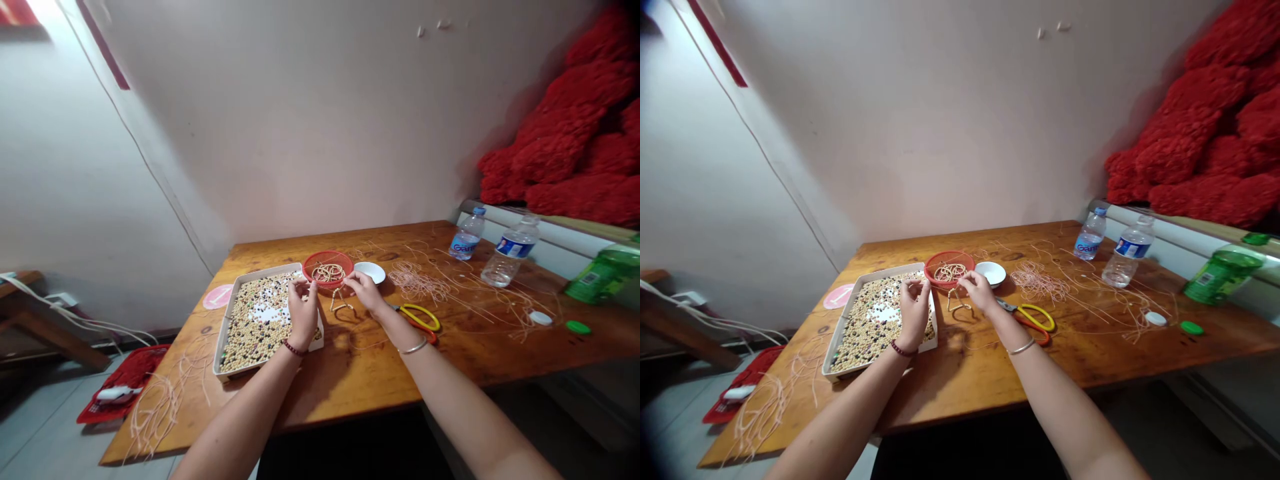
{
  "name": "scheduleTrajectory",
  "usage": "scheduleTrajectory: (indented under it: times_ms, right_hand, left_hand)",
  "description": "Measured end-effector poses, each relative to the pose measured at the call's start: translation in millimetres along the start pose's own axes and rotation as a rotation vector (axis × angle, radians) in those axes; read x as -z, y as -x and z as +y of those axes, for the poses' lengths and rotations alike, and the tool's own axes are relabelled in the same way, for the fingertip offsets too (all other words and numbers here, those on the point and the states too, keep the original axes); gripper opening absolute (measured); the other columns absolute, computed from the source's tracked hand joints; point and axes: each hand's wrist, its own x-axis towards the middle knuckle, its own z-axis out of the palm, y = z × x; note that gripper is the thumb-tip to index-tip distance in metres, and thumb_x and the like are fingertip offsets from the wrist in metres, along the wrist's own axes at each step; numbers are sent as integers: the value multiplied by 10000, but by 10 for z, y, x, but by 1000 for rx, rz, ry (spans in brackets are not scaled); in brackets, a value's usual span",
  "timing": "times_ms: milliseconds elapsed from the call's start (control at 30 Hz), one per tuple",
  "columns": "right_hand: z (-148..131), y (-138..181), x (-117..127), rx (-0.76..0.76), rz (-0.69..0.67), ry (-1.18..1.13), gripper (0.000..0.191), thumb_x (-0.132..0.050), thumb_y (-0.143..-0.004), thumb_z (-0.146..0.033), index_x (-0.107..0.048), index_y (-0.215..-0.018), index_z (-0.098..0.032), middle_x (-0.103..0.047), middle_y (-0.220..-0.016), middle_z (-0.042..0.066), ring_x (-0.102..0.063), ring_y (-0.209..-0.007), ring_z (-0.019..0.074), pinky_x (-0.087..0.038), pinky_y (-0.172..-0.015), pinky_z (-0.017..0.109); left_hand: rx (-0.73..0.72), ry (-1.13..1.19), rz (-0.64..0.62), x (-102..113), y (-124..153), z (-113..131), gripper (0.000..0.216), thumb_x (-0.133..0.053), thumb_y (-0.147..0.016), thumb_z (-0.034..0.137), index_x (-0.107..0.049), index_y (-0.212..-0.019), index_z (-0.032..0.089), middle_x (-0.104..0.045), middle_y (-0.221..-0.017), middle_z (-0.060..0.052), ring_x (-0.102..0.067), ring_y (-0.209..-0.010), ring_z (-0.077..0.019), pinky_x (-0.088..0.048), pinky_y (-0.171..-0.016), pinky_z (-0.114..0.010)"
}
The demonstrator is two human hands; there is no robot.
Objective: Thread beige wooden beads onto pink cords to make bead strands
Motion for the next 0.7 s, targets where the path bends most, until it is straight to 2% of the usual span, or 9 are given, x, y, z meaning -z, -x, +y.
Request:
scheduleTrajectory:
  times_ms: [67, 133, 200, 300, 367, 467, 567, 700]
  right_hand:
    - [15, -12, 6, 81, -15, -7, 212, -603, -709, -396, -552, -669, -194, -643, -731, 27, -587, -753, 179, -453, -740, 318]
    - [24, -18, 2, 128, -52, -36, 217, -583, -740, -401, -540, -669, -201, -635, -732, 24, -582, -777, 181, -444, -799, 336]
    - [37, -16, -15, 106, -98, -96, 254, -573, -756, -446, -503, -693, -209, -605, -714, 10, -574, -711, 169, -463, -745, 340]
    - [69, 3, -55, 9, -161, -191, 337, -585, -739, -517, -427, -738, -220, -526, -684, -33, -499, -526, 114, -452, -561, 294]
    - [85, 22, -80, -41, -172, -198, 362, -590, -738, -530, -400, -760, -223, -461, -640, -63, -391, -440, 72, -370, -459, 235]
    - [82, 50, -103, -39, -142, -156, 365, -600, -741, -528, -410, -769, -217, -386, -579, -78, -295, -436, 58, -237, -414, 197]
    - [60, 69, -113, -2, -135, -109, 363, -610, -738, -531, -437, -770, -213, -371, -557, -72, -300, -458, 70, -209, -417, 205]
    - [40, 76, -117, 24, -129, -81, 346, -608, -744, -525, -457, -774, -215, -372, -552, -67, -317, -471, 81, -213, -426, 211]
  left_hand:
    - [4, 38, -5, -3, 4, 7, 212, -616, -815, 328, -472, -886, 191, -557, -855, -19, -566, -800, -135, -448, -761, -264]
    - [30, 97, -16, -8, 8, 17, 192, -612, -803, 291, -469, -888, 194, -554, -859, -15, -572, -806, -134, -458, -767, -266]
    - [66, 172, -38, -15, 14, 34, 189, -612, -780, 256, -461, -878, 197, -544, -856, -8, -583, -809, -133, -471, -769, -272]
    - [132, 289, -112, -28, 23, 55, 195, -599, -759, 231, -434, -860, 202, -526, -850, 6, -601, -793, -128, -489, -769, -284]
    - [199, 350, -179, -36, 28, 53, 195, -580, -759, 231, -416, -862, 206, -519, -833, 18, -602, -740, -117, -498, -749, -288]
    - [255, 343, -243, -48, 37, 24, 179, -561, -767, 232, -411, -859, 204, -502, -797, 29, -561, -648, -92, -483, -664, -247]
    - [165, 239, -274, -59, 50, -10, 126, -541, -800, 236, -440, -866, 198, -479, -779, 24, -495, -611, -83, -429, -586, -205]
    - [36, 121, -304, -57, 67, -35, 93, -524, -844, 253, -484, -906, 195, -509, -842, -7, -504, -689, -110, -446, -658, -235]
